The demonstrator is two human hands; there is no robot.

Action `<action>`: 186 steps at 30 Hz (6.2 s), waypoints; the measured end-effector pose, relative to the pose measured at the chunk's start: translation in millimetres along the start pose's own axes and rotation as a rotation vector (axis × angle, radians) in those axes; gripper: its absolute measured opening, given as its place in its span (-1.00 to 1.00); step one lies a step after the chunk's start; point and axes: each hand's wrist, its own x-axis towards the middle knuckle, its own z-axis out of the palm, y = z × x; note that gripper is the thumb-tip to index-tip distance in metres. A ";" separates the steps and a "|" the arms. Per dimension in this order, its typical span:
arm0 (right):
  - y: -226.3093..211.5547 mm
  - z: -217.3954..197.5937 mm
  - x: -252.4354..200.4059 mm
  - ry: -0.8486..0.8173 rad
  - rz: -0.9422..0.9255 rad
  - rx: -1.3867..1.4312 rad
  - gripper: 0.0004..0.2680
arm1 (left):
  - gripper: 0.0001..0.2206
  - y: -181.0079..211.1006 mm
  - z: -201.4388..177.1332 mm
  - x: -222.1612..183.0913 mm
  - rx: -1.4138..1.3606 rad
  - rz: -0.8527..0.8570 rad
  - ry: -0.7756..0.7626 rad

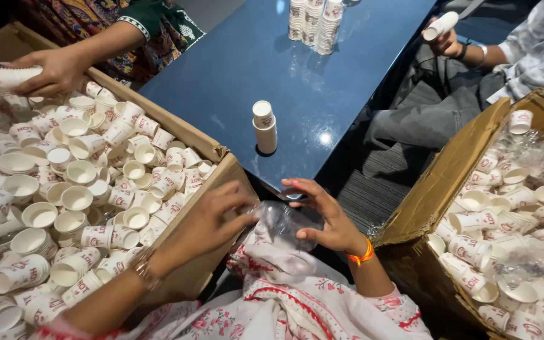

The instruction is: The person sorts and packs stacks of paper cups into cardboard boxes and plastic sleeves. The person reaches into large boxes of loose cups, organizes them into stacks, and slides the stacks into clear plastic bags or sleeves.

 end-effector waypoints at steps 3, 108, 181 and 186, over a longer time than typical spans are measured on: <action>24.5 -12.5 -16.2 -0.072 0.173 0.077 -0.46 | -0.81 -27.1 25.8 46.7 -0.096 -0.008 0.055; 78.8 -112.8 18.7 0.726 0.353 -0.504 -0.88 | -0.88 -28.8 -62.0 123.3 0.404 0.229 0.444; 74.1 2.8 -56.4 0.453 0.440 0.764 -0.87 | -0.77 -55.2 141.9 5.3 -1.213 -0.098 0.413; 47.3 11.5 2.0 0.476 0.423 0.807 -0.87 | -0.73 -23.0 107.0 29.4 -1.405 -0.130 0.429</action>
